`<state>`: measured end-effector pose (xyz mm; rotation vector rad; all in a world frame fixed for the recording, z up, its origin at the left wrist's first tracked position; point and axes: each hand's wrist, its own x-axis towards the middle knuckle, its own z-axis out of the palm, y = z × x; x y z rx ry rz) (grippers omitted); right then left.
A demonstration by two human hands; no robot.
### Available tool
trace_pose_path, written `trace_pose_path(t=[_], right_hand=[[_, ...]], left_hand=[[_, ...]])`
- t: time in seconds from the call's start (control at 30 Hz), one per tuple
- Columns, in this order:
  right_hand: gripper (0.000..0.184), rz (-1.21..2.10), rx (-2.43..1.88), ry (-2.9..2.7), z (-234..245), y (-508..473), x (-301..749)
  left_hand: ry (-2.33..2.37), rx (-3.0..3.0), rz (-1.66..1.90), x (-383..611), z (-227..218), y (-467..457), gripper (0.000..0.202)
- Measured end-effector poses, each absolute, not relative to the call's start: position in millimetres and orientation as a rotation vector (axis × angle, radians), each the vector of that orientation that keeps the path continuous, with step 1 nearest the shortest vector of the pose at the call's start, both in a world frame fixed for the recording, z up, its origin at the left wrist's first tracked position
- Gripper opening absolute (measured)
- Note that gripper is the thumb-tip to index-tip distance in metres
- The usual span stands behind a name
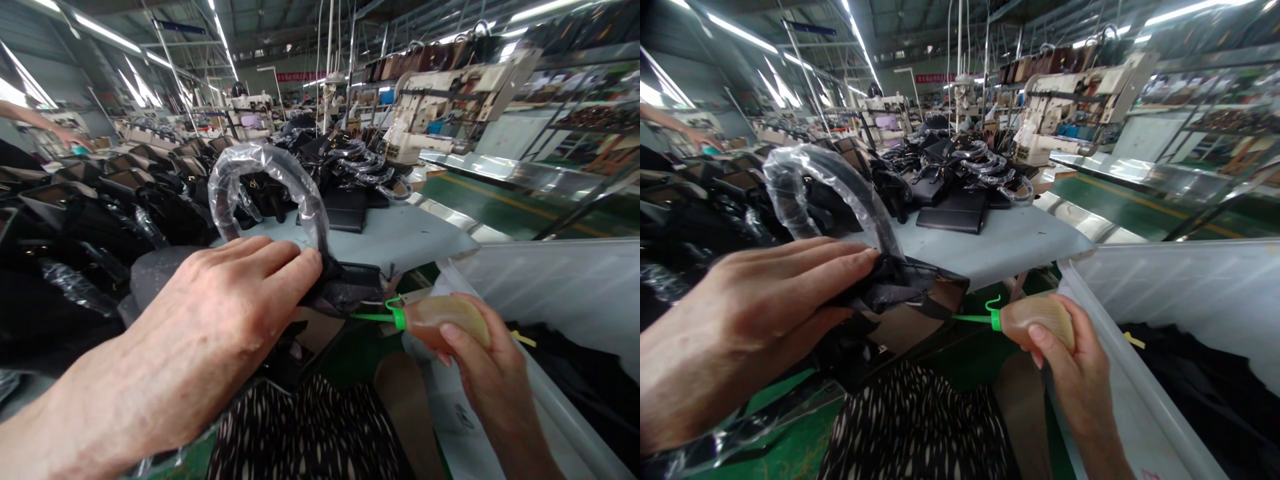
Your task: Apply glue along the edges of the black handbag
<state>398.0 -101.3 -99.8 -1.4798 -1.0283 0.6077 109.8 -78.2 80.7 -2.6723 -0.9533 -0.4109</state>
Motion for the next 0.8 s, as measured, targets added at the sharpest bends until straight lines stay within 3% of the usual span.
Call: trace_pose_path(t=[0.13,0.33,0.8], right_hand=[[0.054,0.627,-1.519,-1.004,-93.1,-102.8,393.5],[0.055,0.657,-1.552,-1.008,-89.4,-105.4,393.2],[0.052,0.806,-1.504,-0.929,-95.2,-111.0,393.5]], left_hand=[[-0.935,-2.670,-0.435,112.2,76.2,-85.2,0.016],[-0.953,-2.593,-0.421,110.7,61.0,-98.0,0.032],[-0.970,-2.573,-0.439,107.0,52.1,-102.8,0.036]])
